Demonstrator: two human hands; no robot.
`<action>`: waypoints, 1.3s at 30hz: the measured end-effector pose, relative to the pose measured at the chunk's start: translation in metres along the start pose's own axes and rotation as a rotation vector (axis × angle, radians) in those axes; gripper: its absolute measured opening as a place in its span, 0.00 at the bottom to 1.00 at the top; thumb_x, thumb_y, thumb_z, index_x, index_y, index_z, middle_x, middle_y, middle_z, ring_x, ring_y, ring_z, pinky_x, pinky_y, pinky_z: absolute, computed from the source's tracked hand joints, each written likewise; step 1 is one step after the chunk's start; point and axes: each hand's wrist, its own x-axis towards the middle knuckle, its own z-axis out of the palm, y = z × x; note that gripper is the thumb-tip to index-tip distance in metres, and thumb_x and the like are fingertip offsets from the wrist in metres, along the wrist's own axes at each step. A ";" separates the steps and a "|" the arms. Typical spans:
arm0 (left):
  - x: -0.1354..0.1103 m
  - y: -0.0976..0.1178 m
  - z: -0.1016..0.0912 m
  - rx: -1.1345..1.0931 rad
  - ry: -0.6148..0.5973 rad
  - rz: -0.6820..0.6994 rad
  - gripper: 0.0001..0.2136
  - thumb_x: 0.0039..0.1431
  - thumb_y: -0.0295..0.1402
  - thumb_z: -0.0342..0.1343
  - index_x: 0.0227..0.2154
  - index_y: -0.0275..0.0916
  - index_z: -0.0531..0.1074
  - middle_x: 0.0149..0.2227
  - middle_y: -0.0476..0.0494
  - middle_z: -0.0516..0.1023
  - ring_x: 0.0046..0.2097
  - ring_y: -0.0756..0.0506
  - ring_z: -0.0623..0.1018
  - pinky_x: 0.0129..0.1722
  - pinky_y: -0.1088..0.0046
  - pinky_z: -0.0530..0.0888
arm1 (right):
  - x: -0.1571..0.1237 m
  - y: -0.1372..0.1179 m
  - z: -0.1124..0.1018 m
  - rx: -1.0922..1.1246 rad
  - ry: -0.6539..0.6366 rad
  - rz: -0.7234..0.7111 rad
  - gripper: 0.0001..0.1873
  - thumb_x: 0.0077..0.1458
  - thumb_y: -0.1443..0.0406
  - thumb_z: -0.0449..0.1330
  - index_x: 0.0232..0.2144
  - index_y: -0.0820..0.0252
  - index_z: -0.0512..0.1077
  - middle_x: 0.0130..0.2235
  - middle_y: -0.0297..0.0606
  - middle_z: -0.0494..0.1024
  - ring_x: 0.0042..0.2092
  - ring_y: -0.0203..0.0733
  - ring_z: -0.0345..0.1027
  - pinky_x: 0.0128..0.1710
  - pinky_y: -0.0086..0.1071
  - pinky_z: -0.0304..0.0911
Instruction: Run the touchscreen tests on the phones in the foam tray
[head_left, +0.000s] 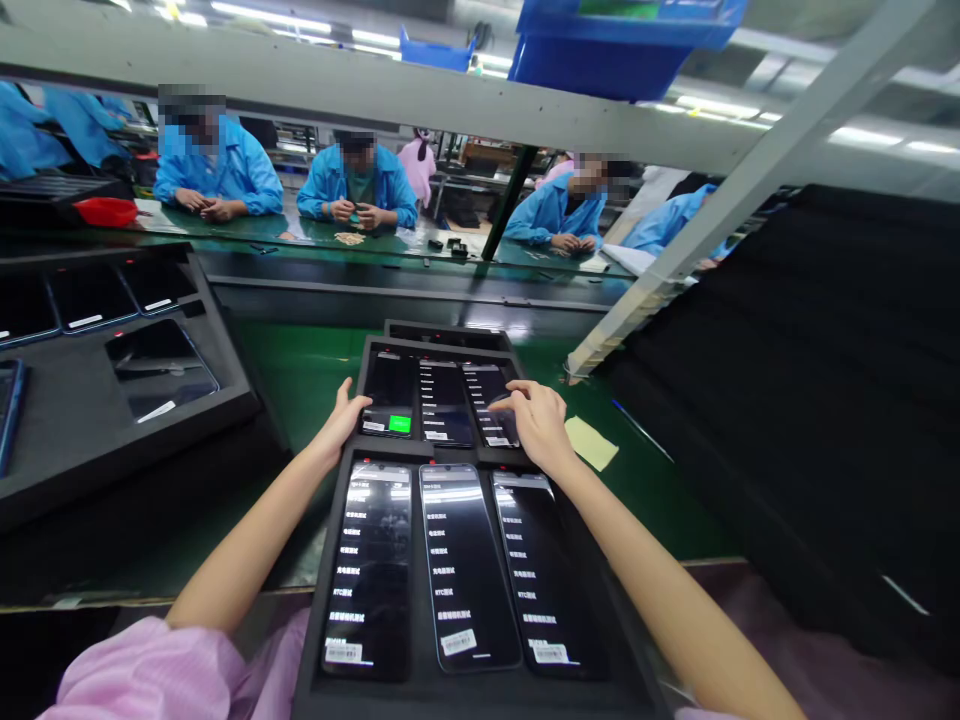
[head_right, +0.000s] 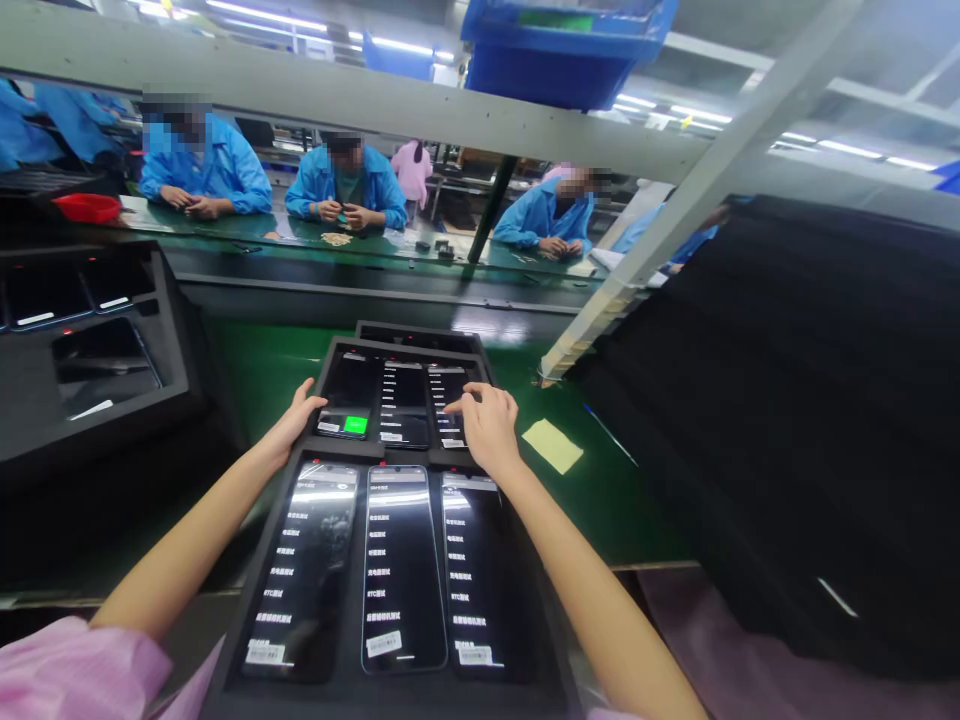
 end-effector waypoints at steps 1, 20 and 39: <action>-0.002 -0.001 0.000 -0.005 0.006 -0.009 0.36 0.52 0.35 0.50 0.62 0.42 0.41 0.45 0.44 0.73 0.40 0.46 0.76 0.41 0.71 0.71 | -0.001 0.003 -0.001 -0.006 0.002 0.032 0.30 0.59 0.61 0.36 0.26 0.52 0.77 0.45 0.39 0.70 0.50 0.45 0.60 0.57 0.49 0.46; -0.138 -0.048 -0.029 -0.104 -0.035 -0.154 0.41 0.44 0.36 0.56 0.62 0.54 0.44 0.53 0.47 0.70 0.43 0.42 0.77 0.42 0.68 0.72 | -0.156 -0.008 -0.052 -0.041 -0.011 0.047 0.26 0.59 0.61 0.39 0.30 0.48 0.77 0.45 0.37 0.70 0.50 0.45 0.61 0.59 0.53 0.40; -0.155 -0.055 -0.025 -0.133 -0.003 -0.156 0.41 0.43 0.35 0.55 0.62 0.50 0.44 0.57 0.47 0.66 0.48 0.41 0.74 0.44 0.68 0.72 | -0.186 -0.070 -0.031 -0.064 -0.115 -0.157 0.24 0.59 0.65 0.40 0.39 0.43 0.75 0.49 0.36 0.69 0.52 0.46 0.59 0.58 0.56 0.42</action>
